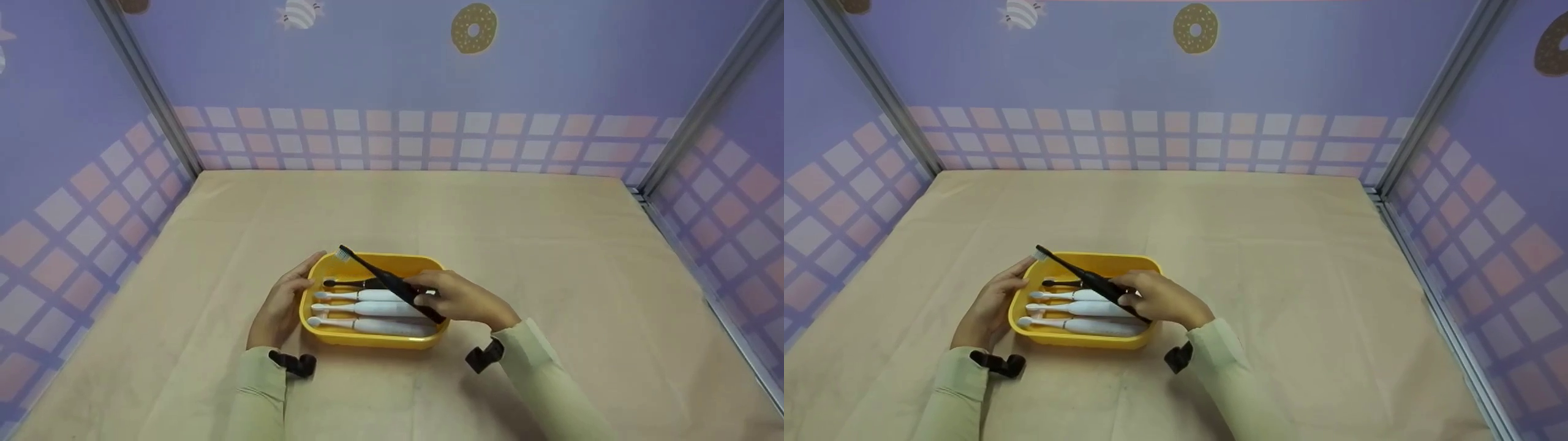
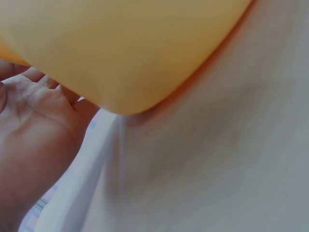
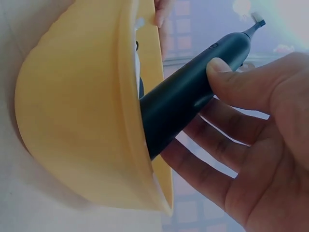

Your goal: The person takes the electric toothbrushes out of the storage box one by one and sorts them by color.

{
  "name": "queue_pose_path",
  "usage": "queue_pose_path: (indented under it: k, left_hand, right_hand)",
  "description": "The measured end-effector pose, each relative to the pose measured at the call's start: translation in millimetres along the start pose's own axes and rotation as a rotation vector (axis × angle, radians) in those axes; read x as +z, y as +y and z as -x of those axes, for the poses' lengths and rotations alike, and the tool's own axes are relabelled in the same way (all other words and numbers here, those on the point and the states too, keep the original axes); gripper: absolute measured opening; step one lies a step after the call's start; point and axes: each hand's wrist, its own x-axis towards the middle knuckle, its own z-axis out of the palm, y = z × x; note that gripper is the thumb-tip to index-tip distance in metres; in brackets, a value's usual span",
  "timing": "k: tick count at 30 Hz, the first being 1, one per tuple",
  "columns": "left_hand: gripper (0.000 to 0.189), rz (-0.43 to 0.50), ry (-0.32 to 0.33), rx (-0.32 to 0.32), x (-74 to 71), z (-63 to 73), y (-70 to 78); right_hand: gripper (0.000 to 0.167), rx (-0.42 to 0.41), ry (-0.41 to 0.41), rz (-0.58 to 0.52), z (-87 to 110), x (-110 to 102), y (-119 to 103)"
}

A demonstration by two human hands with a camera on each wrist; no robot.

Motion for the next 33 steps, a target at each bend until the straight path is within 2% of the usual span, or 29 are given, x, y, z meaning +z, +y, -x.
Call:
queue_pose_path:
  k: [8,16,25,33]
  left_hand:
    - [0.058,-0.043,0.041,0.003,1.5,-1.7,0.0]
    - [0.058,-0.021,0.002,0.024,0.6,-0.8,-0.3]
    - [0.059,-0.024,0.013,0.009,0.6,-1.7,-1.5]
    - [0.059,0.005,-0.002,0.006,0.2,-1.0,-1.2]
  right_hand:
    - [0.034,0.001,0.016,-0.166,5.1,-5.8,11.1]
    - [0.038,0.004,0.051,-0.318,10.0,-8.0,19.2]
    - [0.039,-0.017,0.146,-0.398,15.4,-15.5,28.3]
    - [0.038,-0.061,0.228,-0.458,20.9,-24.3,42.0]
